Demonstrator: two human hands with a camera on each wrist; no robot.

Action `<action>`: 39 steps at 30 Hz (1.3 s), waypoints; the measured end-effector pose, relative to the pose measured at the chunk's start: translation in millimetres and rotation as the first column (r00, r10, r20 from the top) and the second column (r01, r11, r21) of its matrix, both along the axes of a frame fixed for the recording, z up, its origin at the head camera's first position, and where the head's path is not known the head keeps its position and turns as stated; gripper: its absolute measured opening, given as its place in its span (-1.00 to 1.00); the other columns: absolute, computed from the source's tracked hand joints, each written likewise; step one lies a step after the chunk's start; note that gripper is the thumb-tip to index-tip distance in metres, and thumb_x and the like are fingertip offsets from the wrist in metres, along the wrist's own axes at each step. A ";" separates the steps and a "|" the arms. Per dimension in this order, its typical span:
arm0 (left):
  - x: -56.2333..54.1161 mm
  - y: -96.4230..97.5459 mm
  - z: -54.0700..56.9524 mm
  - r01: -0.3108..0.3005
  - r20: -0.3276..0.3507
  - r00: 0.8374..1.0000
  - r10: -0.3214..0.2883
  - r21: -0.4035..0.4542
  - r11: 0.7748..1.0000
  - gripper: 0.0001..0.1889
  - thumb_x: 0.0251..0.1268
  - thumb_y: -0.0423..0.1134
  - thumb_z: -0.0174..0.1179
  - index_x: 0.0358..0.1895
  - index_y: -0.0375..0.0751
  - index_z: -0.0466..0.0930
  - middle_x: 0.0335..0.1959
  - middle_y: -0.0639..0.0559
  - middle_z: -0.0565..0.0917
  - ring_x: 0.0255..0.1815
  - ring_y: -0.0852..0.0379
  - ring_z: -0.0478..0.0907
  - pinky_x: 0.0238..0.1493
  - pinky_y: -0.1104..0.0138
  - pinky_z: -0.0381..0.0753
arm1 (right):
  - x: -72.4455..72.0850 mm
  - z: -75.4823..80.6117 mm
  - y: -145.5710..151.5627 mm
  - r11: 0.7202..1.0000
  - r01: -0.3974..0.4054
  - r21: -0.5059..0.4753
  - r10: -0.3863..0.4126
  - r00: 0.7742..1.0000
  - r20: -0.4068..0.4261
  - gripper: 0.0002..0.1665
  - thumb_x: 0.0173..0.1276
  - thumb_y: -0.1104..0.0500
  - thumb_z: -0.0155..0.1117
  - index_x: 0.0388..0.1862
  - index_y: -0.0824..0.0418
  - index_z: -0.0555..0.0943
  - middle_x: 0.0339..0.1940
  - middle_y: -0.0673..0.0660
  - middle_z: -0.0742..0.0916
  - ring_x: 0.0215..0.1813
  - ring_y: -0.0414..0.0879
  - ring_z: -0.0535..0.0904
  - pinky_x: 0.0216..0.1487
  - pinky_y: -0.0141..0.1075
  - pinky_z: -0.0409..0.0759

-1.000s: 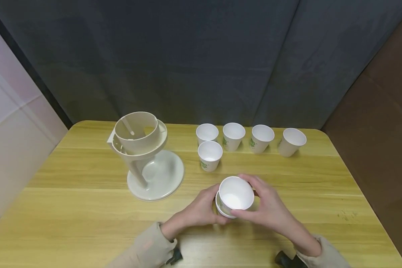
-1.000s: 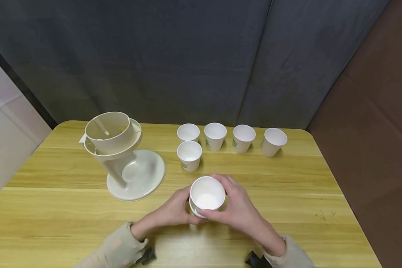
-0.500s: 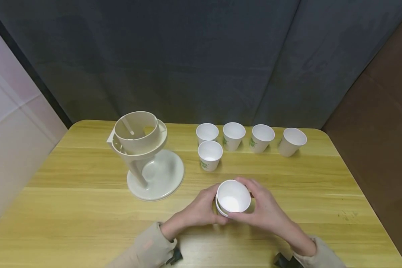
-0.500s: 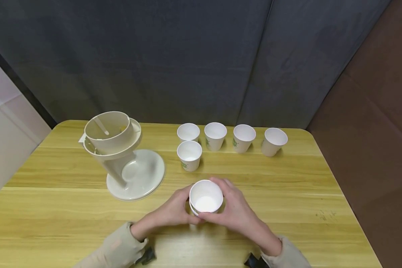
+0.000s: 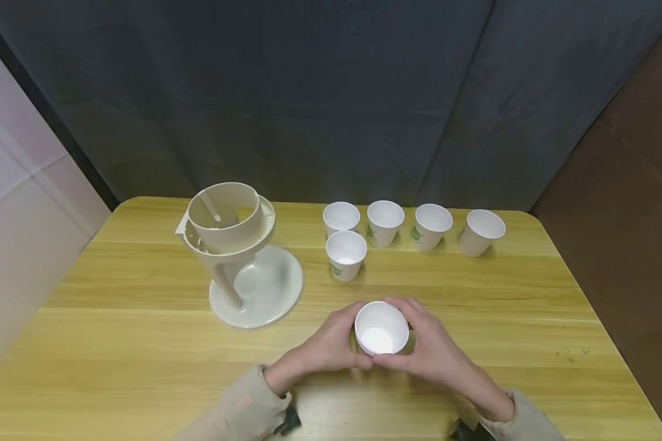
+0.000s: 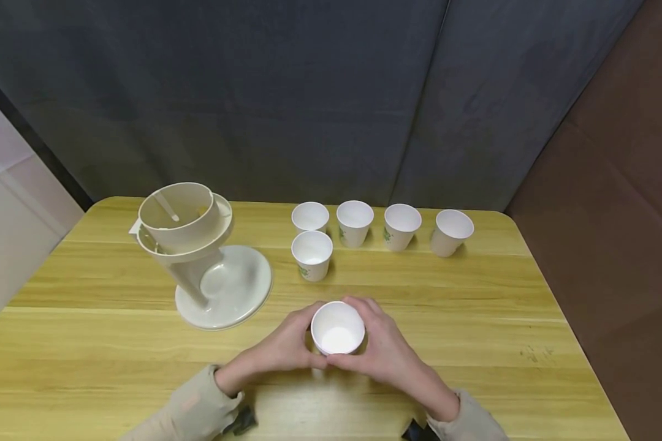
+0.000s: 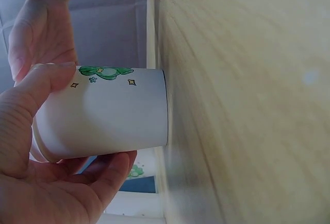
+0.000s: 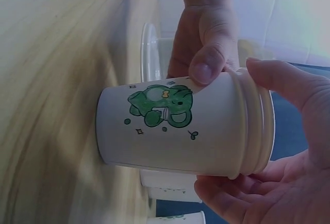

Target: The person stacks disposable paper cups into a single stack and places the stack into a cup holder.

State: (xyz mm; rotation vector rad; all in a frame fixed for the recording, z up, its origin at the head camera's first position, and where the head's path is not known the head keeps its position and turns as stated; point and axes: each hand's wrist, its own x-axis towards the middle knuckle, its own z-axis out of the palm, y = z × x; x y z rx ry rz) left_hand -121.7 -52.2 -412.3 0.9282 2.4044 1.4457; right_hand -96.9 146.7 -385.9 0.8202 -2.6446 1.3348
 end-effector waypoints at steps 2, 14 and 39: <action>-0.1 -0.3 0.2 0.002 0.003 1.000 -0.002 -0.001 1.000 -0.21 -0.33 -0.44 0.47 0.17 -0.33 0.37 0.04 -0.09 0.55 0.06 0.02 0.49 0.15 0.19 0.44 | 0.0 -0.6 0.0 1.000 -0.002 -0.003 0.002 1.000 0.011 -0.13 -0.13 0.06 0.58 0.19 0.25 0.43 0.00 0.10 0.59 -0.08 0.00 0.54 -0.16 -0.17 0.60; -0.6 0.4 0.2 0.004 -0.008 1.000 -0.003 0.006 1.000 -0.27 -0.25 -0.35 0.49 0.14 -0.28 0.39 0.00 -0.04 0.57 0.02 0.09 0.50 0.11 0.25 0.47 | -4.4 3.5 4.3 1.000 -0.019 0.012 0.019 0.999 0.029 -0.14 -0.08 0.10 0.56 0.20 0.34 0.42 0.03 0.14 0.60 0.01 0.01 0.54 -0.10 -0.19 0.61; -0.1 1.4 -0.3 -0.029 0.024 0.999 0.029 0.002 1.000 -0.25 -0.30 -0.31 0.52 0.13 -0.23 0.40 -0.02 0.04 0.59 0.01 0.18 0.49 0.13 0.28 0.45 | -59.3 -3.2 12.8 0.979 0.119 -0.164 -0.103 0.989 0.102 -0.45 0.15 0.32 0.37 0.12 0.44 0.46 0.03 0.35 0.61 0.07 0.18 0.53 0.03 -0.01 0.56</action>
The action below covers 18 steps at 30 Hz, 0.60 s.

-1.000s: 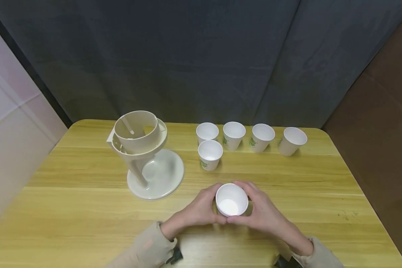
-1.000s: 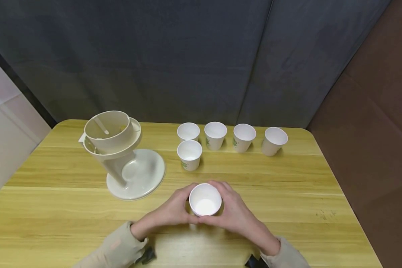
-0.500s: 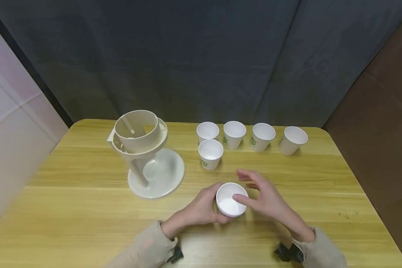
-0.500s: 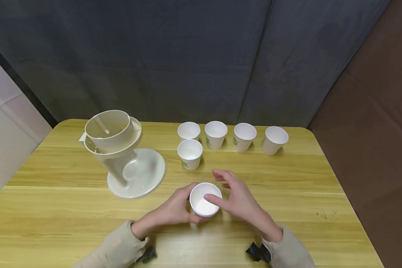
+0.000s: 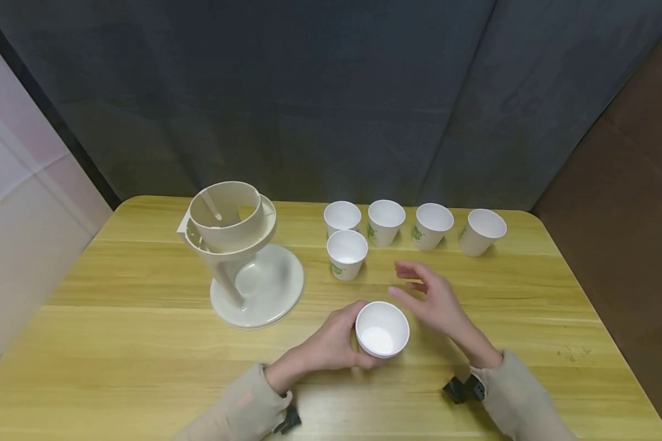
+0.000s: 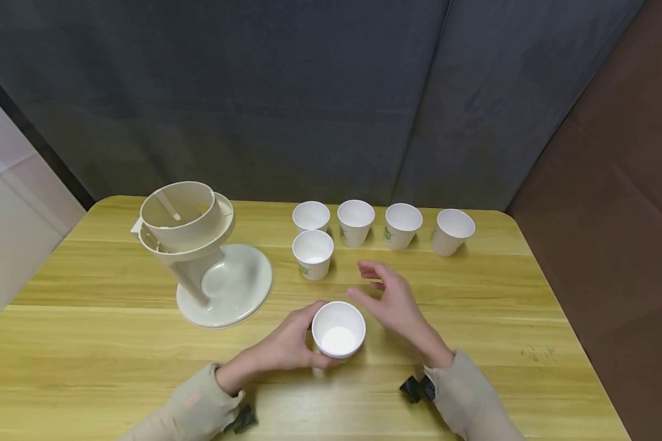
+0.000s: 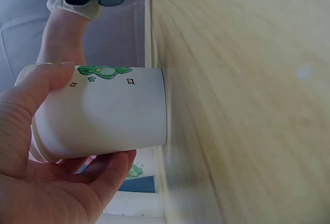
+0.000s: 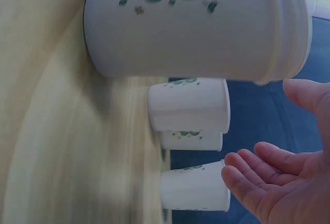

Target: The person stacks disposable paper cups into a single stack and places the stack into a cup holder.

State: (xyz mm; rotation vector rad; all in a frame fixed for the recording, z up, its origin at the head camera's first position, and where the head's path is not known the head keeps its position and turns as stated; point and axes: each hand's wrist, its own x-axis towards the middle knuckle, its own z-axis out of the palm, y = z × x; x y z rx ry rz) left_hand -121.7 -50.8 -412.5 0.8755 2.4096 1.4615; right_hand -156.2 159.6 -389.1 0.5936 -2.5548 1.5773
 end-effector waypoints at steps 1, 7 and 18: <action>-0.1 0.0 0.0 0.001 0.000 1.000 -0.001 0.000 1.000 -0.25 -0.30 -0.31 0.52 0.13 -0.23 0.40 -0.02 0.04 0.59 0.02 0.17 0.49 0.14 0.28 0.45 | -2.8 -1.4 -0.7 1.000 0.006 -0.001 -0.006 1.000 0.005 -0.44 0.14 0.31 0.38 0.12 0.44 0.46 0.04 0.35 0.60 0.08 0.18 0.53 0.04 -0.02 0.56; -0.5 -0.9 0.3 0.012 -0.023 1.000 -0.012 0.003 1.000 -0.26 -0.29 -0.31 0.52 0.13 -0.27 0.40 -0.02 -0.01 0.59 0.01 0.11 0.51 0.13 0.27 0.46 | -15.0 0.0 -10.7 1.000 0.021 -0.010 -0.021 1.000 0.006 -0.41 0.11 0.33 0.40 0.13 0.47 0.45 0.05 0.39 0.59 0.09 0.22 0.52 0.06 0.03 0.53; -1.1 -1.1 0.2 0.022 -0.042 0.999 -0.022 0.001 1.000 -0.26 -0.27 -0.30 0.52 0.13 -0.27 0.40 -0.02 -0.03 0.59 0.02 0.06 0.53 0.12 0.26 0.47 | -48.3 -13.0 -24.2 1.000 -0.015 0.020 0.017 0.997 -0.080 -0.27 0.02 0.26 0.49 0.19 0.39 0.43 0.10 0.33 0.57 0.11 0.16 0.51 0.07 0.00 0.53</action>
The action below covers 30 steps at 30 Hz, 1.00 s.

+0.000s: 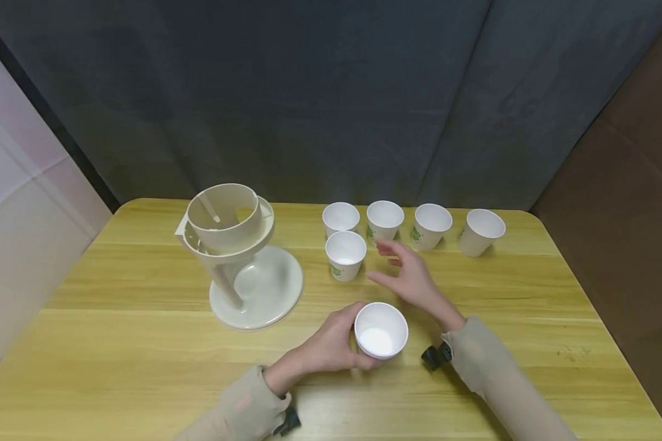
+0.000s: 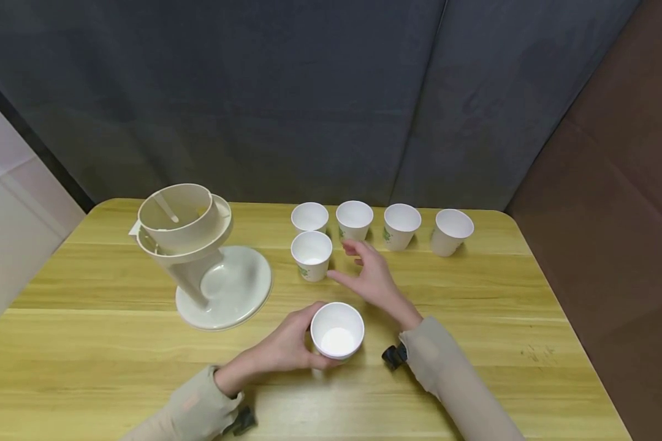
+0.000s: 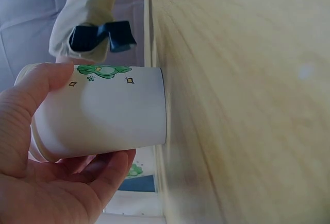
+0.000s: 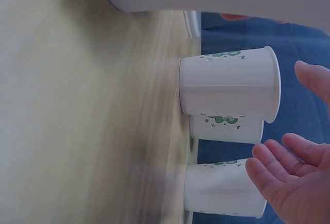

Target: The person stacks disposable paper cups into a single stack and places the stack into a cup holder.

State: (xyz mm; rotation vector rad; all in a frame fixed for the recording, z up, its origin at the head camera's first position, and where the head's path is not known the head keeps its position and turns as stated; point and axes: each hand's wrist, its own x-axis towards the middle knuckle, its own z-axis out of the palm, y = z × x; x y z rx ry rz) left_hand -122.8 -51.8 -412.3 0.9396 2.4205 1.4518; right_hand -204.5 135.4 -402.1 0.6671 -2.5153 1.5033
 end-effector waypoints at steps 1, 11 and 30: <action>-0.1 -0.1 -0.5 0.000 -0.005 1.000 0.000 0.001 1.000 -0.26 -0.27 -0.29 0.52 0.13 -0.28 0.40 -0.02 -0.03 0.59 0.02 0.06 0.53 0.12 0.25 0.47 | -1.8 0.4 -1.6 1.000 -0.001 0.008 0.001 1.000 -0.003 -0.26 0.02 0.25 0.49 0.20 0.39 0.42 0.10 0.33 0.57 0.11 0.15 0.51 0.07 -0.01 0.53; 0.1 -0.6 -1.9 -0.006 -0.031 0.999 0.005 -0.005 1.000 -0.26 -0.27 -0.27 0.52 0.12 -0.29 0.41 -0.03 -0.03 0.59 0.00 0.07 0.53 0.10 0.25 0.48 | -16.2 5.3 -14.6 0.999 0.003 0.051 -0.001 0.999 -0.035 -0.22 -0.01 0.21 0.52 0.20 0.38 0.42 0.10 0.34 0.56 0.11 0.16 0.49 0.05 0.03 0.53; 0.0 -0.3 -1.7 -0.004 -0.050 0.999 0.003 -0.008 1.000 -0.25 -0.26 -0.26 0.51 0.14 -0.30 0.39 0.00 -0.04 0.58 0.02 0.08 0.51 0.12 0.23 0.48 | -30.8 3.4 -28.2 0.988 -0.046 0.146 0.058 0.995 -0.077 -0.16 -0.08 0.12 0.57 0.17 0.38 0.45 0.07 0.24 0.61 0.09 0.08 0.50 -0.01 0.08 0.53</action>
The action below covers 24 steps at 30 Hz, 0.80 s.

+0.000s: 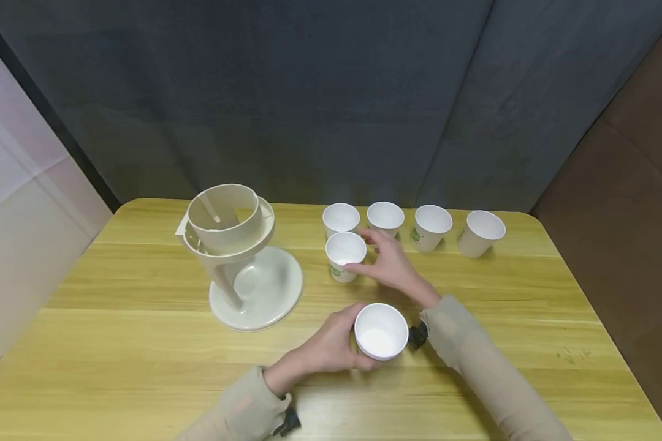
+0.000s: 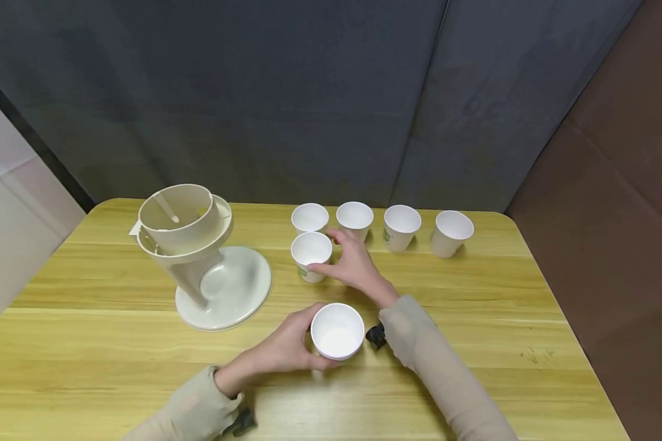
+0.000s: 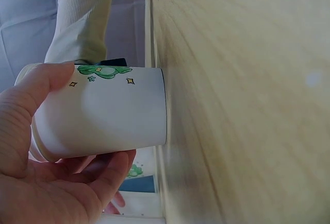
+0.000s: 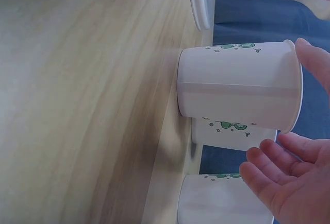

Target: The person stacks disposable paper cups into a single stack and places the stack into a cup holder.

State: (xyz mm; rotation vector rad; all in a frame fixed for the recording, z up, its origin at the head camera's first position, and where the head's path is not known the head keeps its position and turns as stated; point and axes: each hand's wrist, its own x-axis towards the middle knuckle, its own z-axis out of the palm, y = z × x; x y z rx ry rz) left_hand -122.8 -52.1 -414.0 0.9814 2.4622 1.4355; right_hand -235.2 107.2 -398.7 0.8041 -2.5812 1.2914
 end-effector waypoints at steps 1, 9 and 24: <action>0.2 -0.1 0.2 0.000 0.002 1.000 0.000 0.000 1.000 -0.25 -0.26 -0.26 0.51 0.14 -0.30 0.39 0.00 -0.04 0.58 0.02 0.08 0.51 0.12 0.23 0.48 | -0.6 -0.4 -0.3 1.000 -0.001 0.002 0.001 1.000 -0.004 -0.17 -0.09 0.11 0.57 0.17 0.37 0.46 0.06 0.24 0.62 0.08 0.07 0.50 -0.02 0.07 0.53; 0.2 0.0 0.0 0.000 0.009 1.000 0.000 -0.006 1.000 -0.25 -0.26 -0.26 0.51 0.14 -0.30 0.39 0.00 -0.05 0.58 0.02 0.08 0.51 0.12 0.23 0.48 | -1.3 -1.0 -1.5 1.000 -0.002 0.023 0.003 0.999 -0.036 -0.19 -0.14 0.06 0.60 0.12 0.29 0.50 0.02 0.17 0.63 0.00 -0.01 0.51 -0.07 -0.03 0.52; -1.2 0.8 -1.1 0.005 0.015 1.000 -0.006 0.005 1.000 -0.25 -0.25 -0.26 0.51 0.14 -0.29 0.39 0.00 -0.04 0.58 0.02 0.08 0.51 0.13 0.23 0.47 | -1.9 -1.7 -4.3 1.000 -0.024 0.014 0.025 0.999 -0.036 -0.24 -0.12 0.07 0.57 0.08 0.29 0.51 -0.01 0.17 0.63 -0.03 -0.01 0.50 -0.08 -0.06 0.52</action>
